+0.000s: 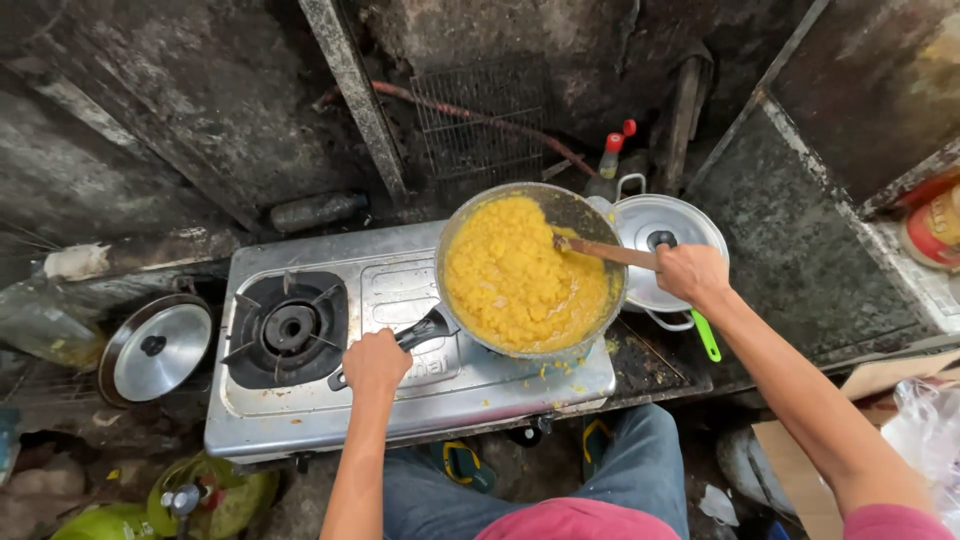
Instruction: Stirring a thick yellow mixture in a pan on a gas stove using a wooden spatula to ensure even cooking.
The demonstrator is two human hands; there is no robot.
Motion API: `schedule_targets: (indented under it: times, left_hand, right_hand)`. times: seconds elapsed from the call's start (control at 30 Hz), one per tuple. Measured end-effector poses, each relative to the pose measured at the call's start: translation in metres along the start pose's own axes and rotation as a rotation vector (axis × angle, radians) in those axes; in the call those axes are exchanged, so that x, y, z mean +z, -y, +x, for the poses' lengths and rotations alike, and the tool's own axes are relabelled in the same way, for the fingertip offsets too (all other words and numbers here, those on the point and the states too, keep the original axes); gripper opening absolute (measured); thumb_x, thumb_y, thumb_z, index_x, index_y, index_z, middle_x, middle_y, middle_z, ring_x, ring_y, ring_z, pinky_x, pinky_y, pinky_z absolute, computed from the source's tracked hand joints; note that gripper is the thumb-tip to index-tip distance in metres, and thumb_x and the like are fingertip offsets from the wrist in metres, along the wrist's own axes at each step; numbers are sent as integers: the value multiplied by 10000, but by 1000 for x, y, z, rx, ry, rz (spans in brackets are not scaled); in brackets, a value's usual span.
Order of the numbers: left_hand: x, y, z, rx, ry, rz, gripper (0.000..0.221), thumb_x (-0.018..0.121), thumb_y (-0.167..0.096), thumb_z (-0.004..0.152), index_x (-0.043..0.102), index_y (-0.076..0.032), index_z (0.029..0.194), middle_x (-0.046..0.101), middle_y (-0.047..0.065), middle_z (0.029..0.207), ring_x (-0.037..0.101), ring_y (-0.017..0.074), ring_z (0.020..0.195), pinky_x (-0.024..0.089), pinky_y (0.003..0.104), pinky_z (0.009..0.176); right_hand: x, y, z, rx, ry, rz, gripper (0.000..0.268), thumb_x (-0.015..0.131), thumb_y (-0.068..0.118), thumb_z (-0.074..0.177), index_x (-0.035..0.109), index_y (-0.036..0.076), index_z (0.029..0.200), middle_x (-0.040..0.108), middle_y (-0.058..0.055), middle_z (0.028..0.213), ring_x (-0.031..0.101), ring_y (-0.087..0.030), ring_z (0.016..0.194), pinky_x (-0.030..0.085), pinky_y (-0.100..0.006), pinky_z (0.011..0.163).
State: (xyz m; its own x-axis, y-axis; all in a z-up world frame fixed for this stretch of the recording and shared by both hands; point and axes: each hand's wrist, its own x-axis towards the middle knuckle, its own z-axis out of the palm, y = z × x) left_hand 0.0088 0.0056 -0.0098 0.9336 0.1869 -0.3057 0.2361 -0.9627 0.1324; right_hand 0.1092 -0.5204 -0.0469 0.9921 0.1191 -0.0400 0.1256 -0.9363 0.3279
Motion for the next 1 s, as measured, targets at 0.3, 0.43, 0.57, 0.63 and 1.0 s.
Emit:
schedule_targets:
  times: [0.3,0.43,0.57,0.63,1.0]
  left_hand:
    - [4,0,3,-28,13,19,363,695,-324,828,778,-22,1011,770,201,894,765,397,915,601,502,815]
    - [5,0,3,-30,29,39,362,668,-320,831,773,-26,1013,772,188,906,764,393,926,597,499,816]
    - [-3,-6,-5,-34,22,23,342,677,-295,836,779,-19,1011,774,195,898,766,397,918,602,493,810]
    - [-5,-7,-7,-33,13,12,338,685,-285,844,780,-16,1024,774,200,894,767,393,911,606,487,809]
    - [-4,-3,-7,-34,-2,-2,300,672,-265,836,784,-31,985,775,179,871,769,383,903,599,474,808]
  right_hand:
    - [5,-4,6,-86,-3,-4,315,578,364,806,690,175,1032,780,-96,798,780,-326,781,617,-487,733]
    - [5,-2,-5,-103,6,14,292,579,371,811,667,185,1017,774,-95,792,778,-327,783,626,-484,735]
    - [5,0,-22,-123,-44,26,237,565,340,814,639,201,992,758,-67,762,774,-303,760,624,-481,726]
    - [10,1,-28,-134,-77,33,228,551,325,821,632,207,999,749,-64,749,770,-304,749,623,-486,717]
    - [-12,11,-85,-169,-370,-12,165,638,336,734,597,241,863,661,11,661,689,-246,565,576,-409,547]
